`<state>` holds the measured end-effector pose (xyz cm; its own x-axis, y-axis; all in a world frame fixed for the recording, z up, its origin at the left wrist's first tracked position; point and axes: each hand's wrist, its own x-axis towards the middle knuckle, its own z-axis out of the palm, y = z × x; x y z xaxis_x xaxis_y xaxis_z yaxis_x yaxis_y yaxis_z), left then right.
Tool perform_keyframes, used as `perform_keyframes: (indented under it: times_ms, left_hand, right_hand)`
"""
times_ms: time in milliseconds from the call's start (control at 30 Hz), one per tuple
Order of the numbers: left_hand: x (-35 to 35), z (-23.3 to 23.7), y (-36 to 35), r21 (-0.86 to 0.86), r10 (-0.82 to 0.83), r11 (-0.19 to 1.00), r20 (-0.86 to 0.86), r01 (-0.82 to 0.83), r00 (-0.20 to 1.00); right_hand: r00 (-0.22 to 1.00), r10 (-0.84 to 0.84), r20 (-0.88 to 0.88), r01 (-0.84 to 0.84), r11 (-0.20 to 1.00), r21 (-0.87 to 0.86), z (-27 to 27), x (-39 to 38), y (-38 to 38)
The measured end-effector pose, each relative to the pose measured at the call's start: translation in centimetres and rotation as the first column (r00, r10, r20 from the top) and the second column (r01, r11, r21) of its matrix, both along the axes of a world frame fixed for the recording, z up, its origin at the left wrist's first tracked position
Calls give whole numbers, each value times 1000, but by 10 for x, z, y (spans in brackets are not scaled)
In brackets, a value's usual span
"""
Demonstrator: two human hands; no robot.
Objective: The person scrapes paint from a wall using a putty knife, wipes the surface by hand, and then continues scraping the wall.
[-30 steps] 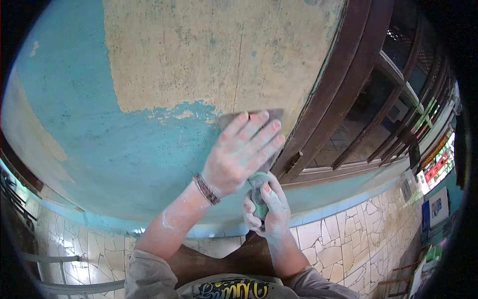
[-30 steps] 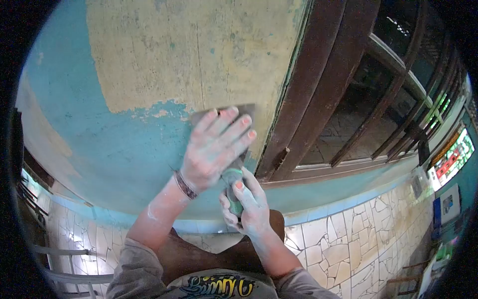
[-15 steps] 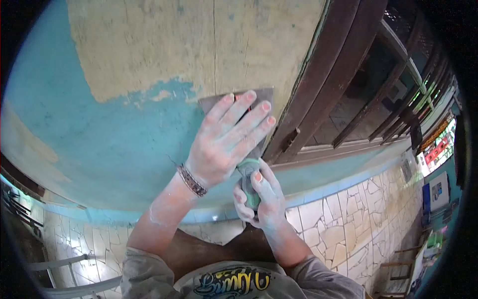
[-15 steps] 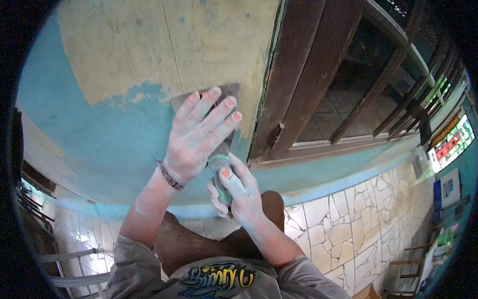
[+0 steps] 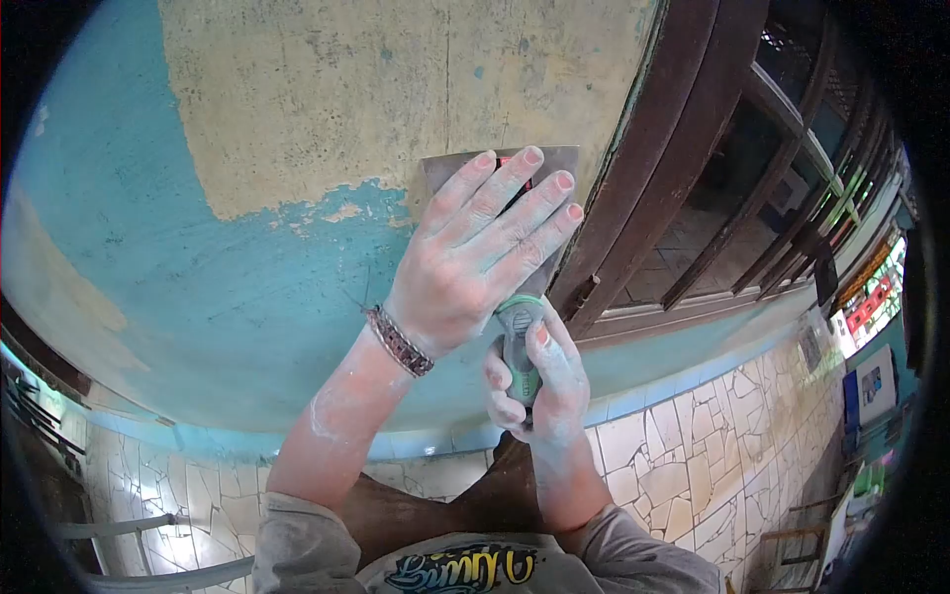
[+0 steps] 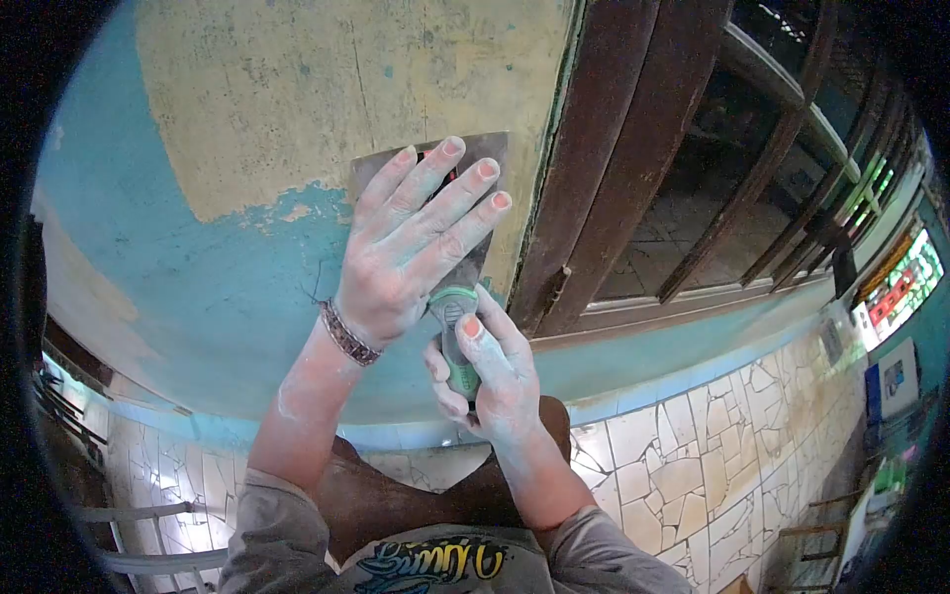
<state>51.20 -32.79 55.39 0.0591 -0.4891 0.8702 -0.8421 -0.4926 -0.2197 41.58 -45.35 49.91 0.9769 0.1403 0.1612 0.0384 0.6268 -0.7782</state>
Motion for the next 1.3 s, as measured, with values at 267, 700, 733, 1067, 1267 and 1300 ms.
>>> perform_keyframes:
  times_ms: [267,700,733,1067,1267,1300]
  left_hand:
    - [1,-1,-5,26,-37,999,4,37,999]
    - [-2,9,-1,68,2,998,9,-2,1000]
    - [-1,1,0,68,10,998,8,-10,1000]
    - [-15,16,19,45,64,997,-27,-63,998]
    - [-14,-25,21,-1,25,1000,-59,-25,998]
    - [-14,-16,22,-12,46,999,-60,-47,997]
  right_hand:
    - [1000,0,13,-1,998,69,-4,0,-1]
    - [999,29,29,-30,998,47,1,7,-2]
    - [997,70,37,-71,997,42,-14,2,-5]
    - [988,155,29,-153,987,-44,9,-2,6]
    - [986,160,-49,-163,985,-61,-6,-12,10]
    - [987,151,-56,-155,985,-76,-1,-11,9]
